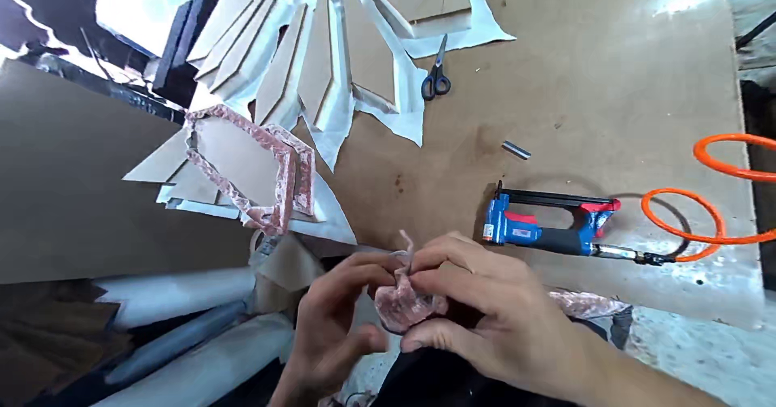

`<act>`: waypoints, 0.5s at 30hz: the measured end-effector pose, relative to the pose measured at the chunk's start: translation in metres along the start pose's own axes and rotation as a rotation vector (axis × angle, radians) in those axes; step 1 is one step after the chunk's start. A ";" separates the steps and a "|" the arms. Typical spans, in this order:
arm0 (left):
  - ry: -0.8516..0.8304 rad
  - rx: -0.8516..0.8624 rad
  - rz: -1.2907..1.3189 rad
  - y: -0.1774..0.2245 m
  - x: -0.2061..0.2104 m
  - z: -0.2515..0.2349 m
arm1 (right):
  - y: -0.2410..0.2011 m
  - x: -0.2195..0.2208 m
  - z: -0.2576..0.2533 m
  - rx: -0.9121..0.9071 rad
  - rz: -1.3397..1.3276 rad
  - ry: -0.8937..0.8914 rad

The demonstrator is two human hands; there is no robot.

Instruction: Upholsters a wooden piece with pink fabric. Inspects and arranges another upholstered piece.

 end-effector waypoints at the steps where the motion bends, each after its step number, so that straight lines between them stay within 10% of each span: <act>1: 0.042 0.024 -0.080 0.007 0.001 0.006 | -0.002 -0.001 0.003 -0.011 0.022 0.068; 15: 0.024 0.112 -0.478 0.044 0.019 -0.013 | 0.015 0.007 -0.019 0.236 -0.356 0.201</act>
Point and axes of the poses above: each hand's wrist, its own z-axis away from the middle knuckle, its own x-axis out of the palm, y = z × x, the point moved 10 cm from there along -z, towards the middle knuckle, and after that the axes turned 1 degree about -z, right-handed, at the moved point
